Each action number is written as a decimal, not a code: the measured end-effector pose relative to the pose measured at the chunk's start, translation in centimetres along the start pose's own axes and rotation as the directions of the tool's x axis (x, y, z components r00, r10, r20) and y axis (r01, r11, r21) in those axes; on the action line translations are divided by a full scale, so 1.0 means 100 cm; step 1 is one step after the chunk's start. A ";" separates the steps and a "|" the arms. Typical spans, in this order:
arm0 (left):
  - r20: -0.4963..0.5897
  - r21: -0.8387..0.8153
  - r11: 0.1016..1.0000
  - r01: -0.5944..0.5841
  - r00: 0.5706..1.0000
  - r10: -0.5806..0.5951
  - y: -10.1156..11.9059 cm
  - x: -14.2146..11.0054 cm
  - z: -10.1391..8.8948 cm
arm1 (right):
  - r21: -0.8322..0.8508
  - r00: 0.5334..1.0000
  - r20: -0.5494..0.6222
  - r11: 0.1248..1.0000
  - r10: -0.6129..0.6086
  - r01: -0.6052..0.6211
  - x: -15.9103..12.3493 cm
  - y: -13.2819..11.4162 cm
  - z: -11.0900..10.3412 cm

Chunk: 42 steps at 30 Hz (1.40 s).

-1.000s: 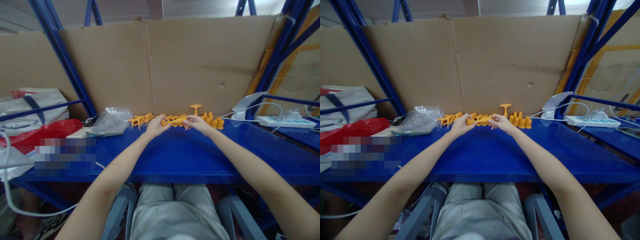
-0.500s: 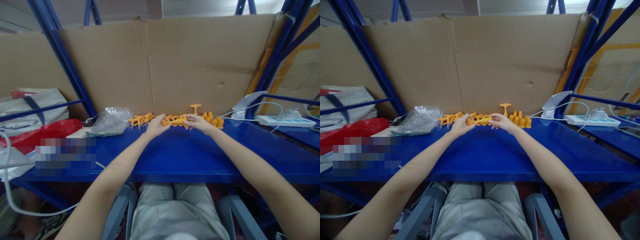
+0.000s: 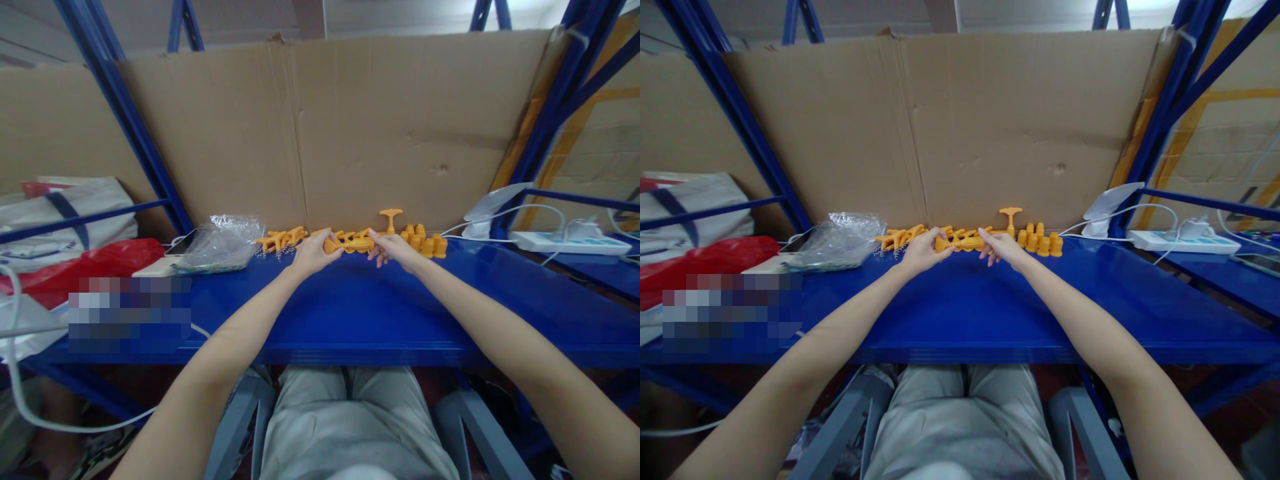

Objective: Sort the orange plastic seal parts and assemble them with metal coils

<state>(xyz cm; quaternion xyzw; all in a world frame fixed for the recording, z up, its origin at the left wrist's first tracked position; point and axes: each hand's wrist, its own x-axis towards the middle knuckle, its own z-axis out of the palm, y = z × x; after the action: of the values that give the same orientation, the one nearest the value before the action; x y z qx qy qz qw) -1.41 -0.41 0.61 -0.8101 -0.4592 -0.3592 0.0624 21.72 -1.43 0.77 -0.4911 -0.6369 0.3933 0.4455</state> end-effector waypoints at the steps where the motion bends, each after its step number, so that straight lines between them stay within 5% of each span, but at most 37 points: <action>1: -0.001 -0.002 1.000 0.003 1.000 -0.003 0.000 0.000 0.000 | 0.015 0.999 0.006 0.999 -0.031 0.031 0.000 -0.001 0.000; 5: -0.013 -0.004 1.000 0.010 1.000 -0.010 0.000 0.001 -0.002 | 0.038 0.991 0.029 0.991 -0.129 0.128 -0.003 -0.004 0.001; 14: 0.009 0.019 1.000 0.006 1.000 -0.006 -0.002 0.000 -0.001 | 0.074 0.997 0.008 0.994 -0.082 0.081 -0.005 -0.004 0.004; 23: 0.072 0.152 0.981 0.124 0.988 -0.136 -0.039 0.007 0.005 | 0.164 0.964 -0.241 0.975 -0.109 0.151 0.009 0.008 -0.004; 28: 0.258 0.390 0.908 0.151 0.929 -0.266 -0.072 0.004 0.004 | 0.166 0.940 -0.320 0.970 -0.117 0.177 0.012 0.009 -0.006; 34: 0.366 0.469 0.857 0.212 0.836 -0.408 -0.084 0.001 0.008 | 0.140 0.945 -0.300 0.974 -0.130 0.179 0.012 0.010 -0.002; 42: 0.356 0.498 0.840 0.217 0.832 -0.426 -0.087 0.001 0.012 | 0.117 0.945 -0.297 0.977 -0.139 0.181 0.009 0.008 0.000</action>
<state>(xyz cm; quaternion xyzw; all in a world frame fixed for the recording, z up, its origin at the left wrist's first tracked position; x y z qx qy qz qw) -7.63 5.12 -2.18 -0.7439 -0.6624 -0.0533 0.0707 21.84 -0.38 0.20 -0.4565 -0.5737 0.3248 0.5975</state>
